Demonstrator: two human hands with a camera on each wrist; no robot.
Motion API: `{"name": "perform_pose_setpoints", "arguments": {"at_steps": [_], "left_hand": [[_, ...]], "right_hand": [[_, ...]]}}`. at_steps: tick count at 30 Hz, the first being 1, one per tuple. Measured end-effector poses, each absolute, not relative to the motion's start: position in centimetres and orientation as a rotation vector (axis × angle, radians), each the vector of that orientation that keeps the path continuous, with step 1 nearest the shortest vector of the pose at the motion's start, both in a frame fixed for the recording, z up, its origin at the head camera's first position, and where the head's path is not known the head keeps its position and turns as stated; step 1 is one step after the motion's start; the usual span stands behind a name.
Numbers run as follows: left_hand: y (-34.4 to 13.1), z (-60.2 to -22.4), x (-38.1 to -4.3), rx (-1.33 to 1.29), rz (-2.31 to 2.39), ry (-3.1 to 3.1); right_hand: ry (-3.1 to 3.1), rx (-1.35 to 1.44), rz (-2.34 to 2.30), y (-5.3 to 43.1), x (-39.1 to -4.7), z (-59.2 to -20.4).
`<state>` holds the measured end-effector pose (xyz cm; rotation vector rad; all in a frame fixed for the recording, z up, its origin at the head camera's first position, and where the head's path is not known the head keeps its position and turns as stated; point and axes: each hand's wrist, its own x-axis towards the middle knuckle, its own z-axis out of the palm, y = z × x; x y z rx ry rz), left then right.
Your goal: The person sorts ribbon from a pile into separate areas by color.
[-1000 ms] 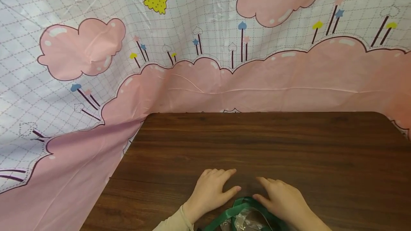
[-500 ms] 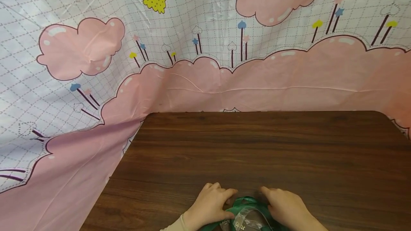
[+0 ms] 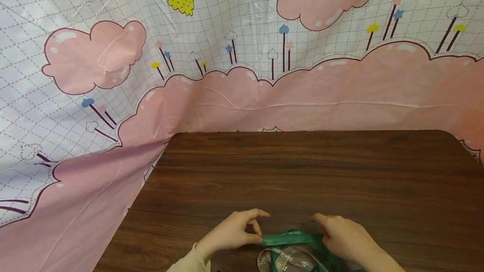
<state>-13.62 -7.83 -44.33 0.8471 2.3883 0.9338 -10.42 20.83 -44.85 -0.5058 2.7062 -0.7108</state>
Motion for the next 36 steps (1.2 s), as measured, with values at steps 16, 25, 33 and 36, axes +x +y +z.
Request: {"name": "perform_pose_setpoints", "arguments": {"at_steps": [16, 25, 33, 36], "left_hand": [[-12.1, -41.3, -16.7, 0.694, 1.179, 2.384], [-13.9, -41.9, -18.4, 0.596, 1.25, 2.404], [-15.4, -42.1, -19.8, 0.532, 1.254, 2.456], [-15.7, -42.3, -20.3, 0.513, 1.255, 2.461]], "right_hand": [[2.741, -0.611, -0.816, 24.5, -11.0, -43.2], [2.783, -0.58, -0.809, 26.6, -11.2, -42.7], [2.856, -0.584, -0.828, 29.0, -11.6, -42.4], [2.917, -0.593, -0.83, 30.0, -11.8, -42.5]]}}
